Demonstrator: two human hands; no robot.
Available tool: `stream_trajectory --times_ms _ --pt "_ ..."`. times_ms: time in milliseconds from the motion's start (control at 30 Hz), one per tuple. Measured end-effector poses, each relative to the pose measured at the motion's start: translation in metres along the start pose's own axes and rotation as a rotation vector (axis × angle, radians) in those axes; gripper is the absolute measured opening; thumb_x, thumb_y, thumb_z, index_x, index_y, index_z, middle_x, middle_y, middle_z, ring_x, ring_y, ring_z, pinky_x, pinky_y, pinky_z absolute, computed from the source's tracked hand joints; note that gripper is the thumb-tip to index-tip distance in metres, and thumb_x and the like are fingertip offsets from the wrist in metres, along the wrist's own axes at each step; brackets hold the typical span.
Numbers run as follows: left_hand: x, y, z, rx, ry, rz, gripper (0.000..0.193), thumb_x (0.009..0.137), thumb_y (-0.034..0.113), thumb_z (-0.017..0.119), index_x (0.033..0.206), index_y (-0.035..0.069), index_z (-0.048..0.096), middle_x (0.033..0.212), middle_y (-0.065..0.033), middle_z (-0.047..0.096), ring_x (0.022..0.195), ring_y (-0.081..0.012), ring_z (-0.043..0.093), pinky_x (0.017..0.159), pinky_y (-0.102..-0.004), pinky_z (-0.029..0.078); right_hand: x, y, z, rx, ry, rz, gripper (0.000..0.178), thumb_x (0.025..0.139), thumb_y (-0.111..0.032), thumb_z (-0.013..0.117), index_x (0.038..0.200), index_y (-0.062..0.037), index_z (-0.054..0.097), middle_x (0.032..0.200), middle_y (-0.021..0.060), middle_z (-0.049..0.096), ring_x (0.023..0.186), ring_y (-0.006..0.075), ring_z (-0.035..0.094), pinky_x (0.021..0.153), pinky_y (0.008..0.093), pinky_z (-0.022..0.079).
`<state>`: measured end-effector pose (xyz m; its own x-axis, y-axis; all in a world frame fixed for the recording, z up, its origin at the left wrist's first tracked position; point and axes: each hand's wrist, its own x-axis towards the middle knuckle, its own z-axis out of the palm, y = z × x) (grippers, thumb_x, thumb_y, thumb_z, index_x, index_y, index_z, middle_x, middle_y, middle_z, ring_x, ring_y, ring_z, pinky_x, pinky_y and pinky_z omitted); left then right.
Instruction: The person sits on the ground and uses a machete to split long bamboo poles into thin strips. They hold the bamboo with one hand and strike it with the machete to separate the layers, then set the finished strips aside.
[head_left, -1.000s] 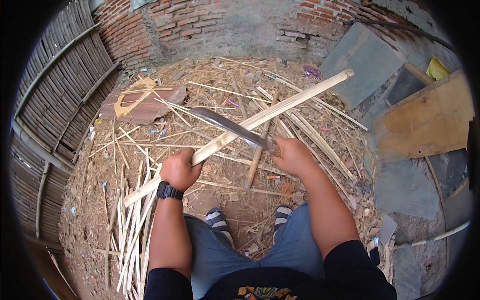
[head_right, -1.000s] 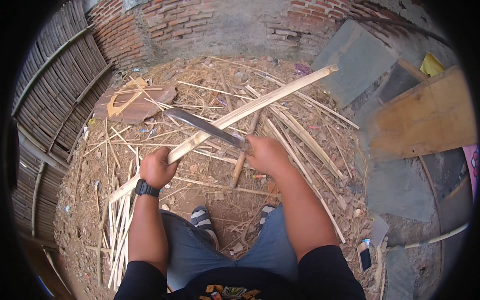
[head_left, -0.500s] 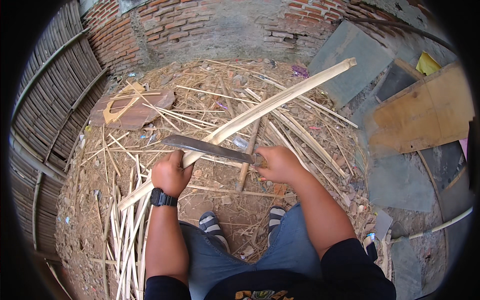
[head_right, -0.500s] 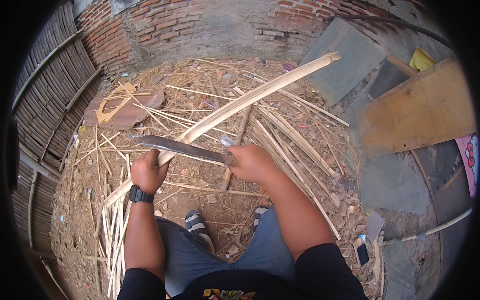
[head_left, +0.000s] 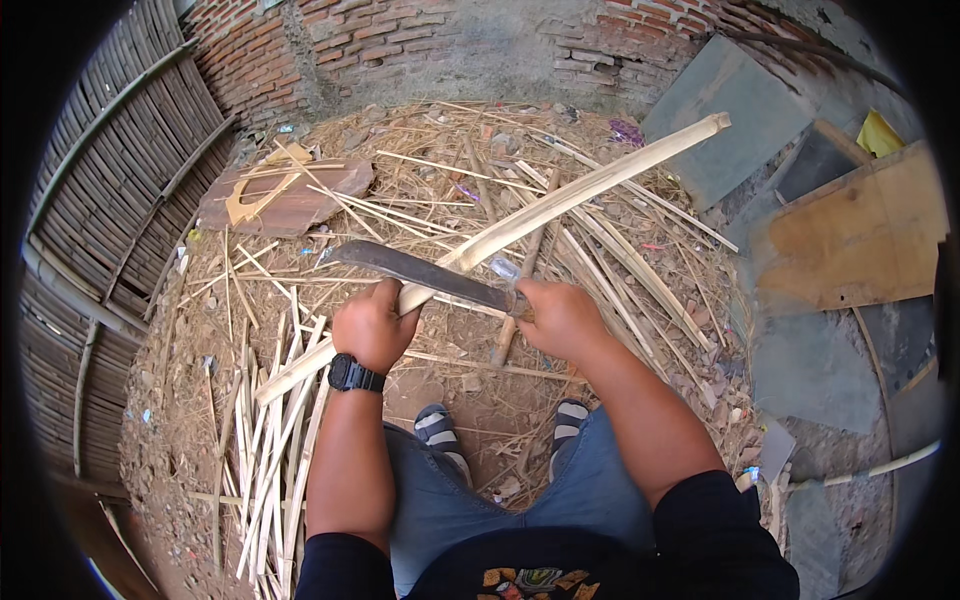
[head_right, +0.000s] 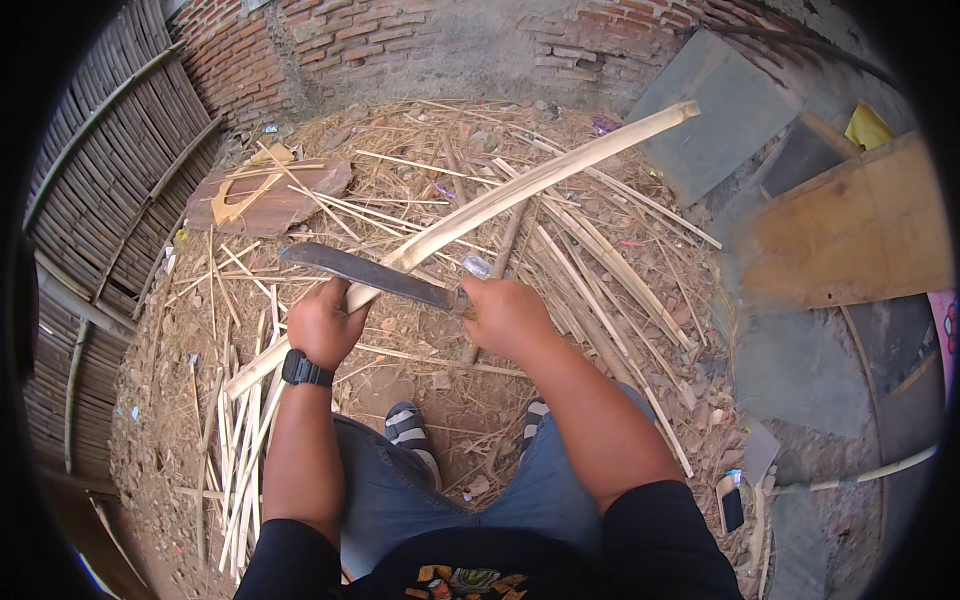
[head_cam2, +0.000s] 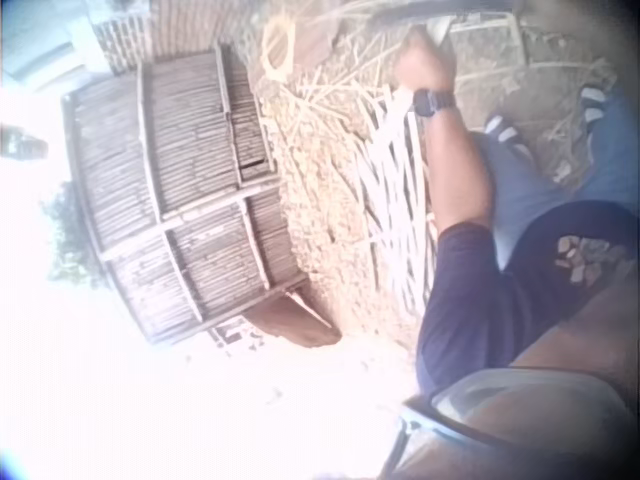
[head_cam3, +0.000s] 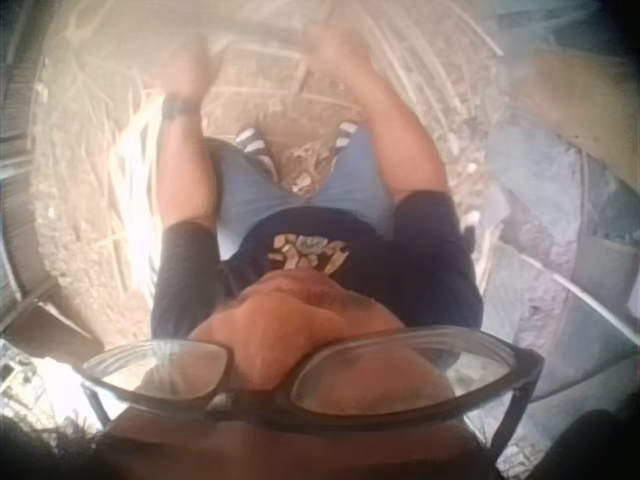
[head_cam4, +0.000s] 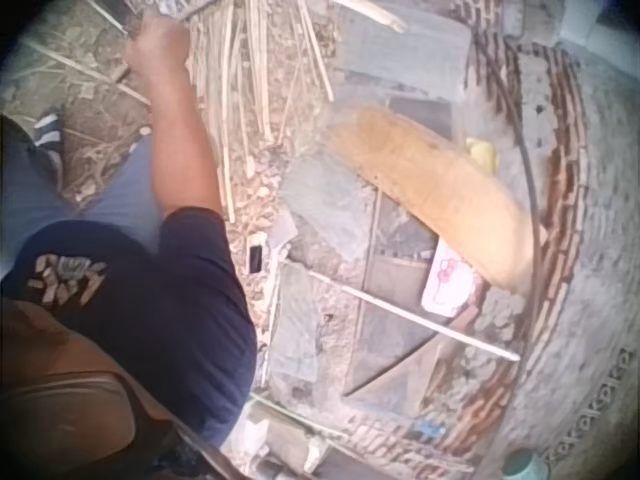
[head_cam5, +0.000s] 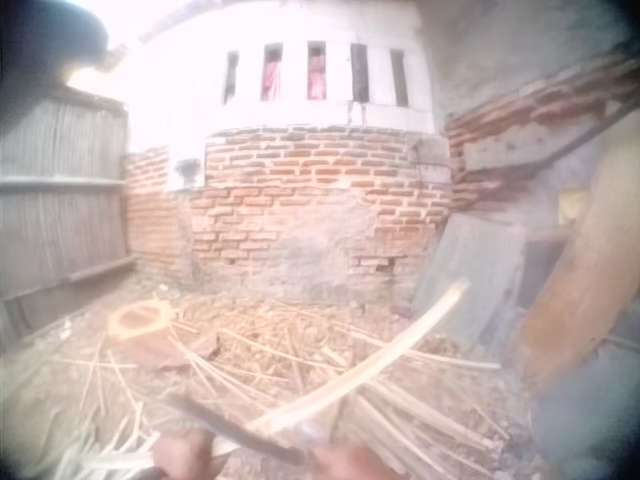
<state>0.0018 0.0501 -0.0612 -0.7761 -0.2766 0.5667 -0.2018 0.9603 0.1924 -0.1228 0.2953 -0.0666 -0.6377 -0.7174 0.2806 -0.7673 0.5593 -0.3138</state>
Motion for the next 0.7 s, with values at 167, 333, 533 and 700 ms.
stream_trajectory --times_ms 167,333,533,700 --pt "-0.005 0.001 -0.001 -0.007 -0.062 -0.022 0.024 0.079 0.031 0.078 0.089 0.013 0.066 0.079 -0.0105 0.07 0.071 -0.0347 0.068 0.063 -0.047 0.056 0.003 -0.016 -0.011 -0.075 -0.011 0.028 0.032 0.079 -0.023 0.076 0.105 -0.0078 0.064 0.082 0.0178 0.071 0.083 0.0371 0.071 0.072 0.0481 0.056" --pt "-0.004 -0.003 -0.006 -0.007 -0.095 -0.069 0.028 0.08 0.037 0.078 0.085 0.012 0.065 0.079 -0.0109 0.069 0.071 -0.035 0.068 0.063 -0.0468 0.055 0.015 0.024 -0.029 0.061 0.093 0.35 0.037 0.083 -0.028 0.076 0.111 -0.0046 0.065 0.079 0.0203 0.07 0.08 0.04 0.069 0.072 0.0495 0.055" --pt "-0.001 0.005 -0.002 -0.009 -0.106 -0.041 0.029 0.08 0.037 0.079 0.085 0.012 0.065 0.079 -0.0111 0.07 0.072 -0.0355 0.069 0.064 -0.0471 0.055 0.006 0.016 -0.019 0.002 0.08 0.204 0.034 0.085 -0.029 0.074 0.109 -0.0058 0.064 0.082 0.019 0.07 0.082 0.039 0.07 0.073 0.0499 0.055" --pt "-0.004 -0.006 -0.01 -0.095 -0.161 0.035 0.026 0.079 0.031 0.079 0.084 0.01 0.065 0.08 -0.0127 0.07 0.072 -0.0361 0.069 0.064 -0.0475 0.055 -0.001 0.034 -0.038 0.065 0.091 0.145 0.038 0.084 -0.028 0.075 0.113 -0.0042 0.066 0.086 0.0199 0.071 0.083 0.0382 0.07 0.074 0.0487 0.054"
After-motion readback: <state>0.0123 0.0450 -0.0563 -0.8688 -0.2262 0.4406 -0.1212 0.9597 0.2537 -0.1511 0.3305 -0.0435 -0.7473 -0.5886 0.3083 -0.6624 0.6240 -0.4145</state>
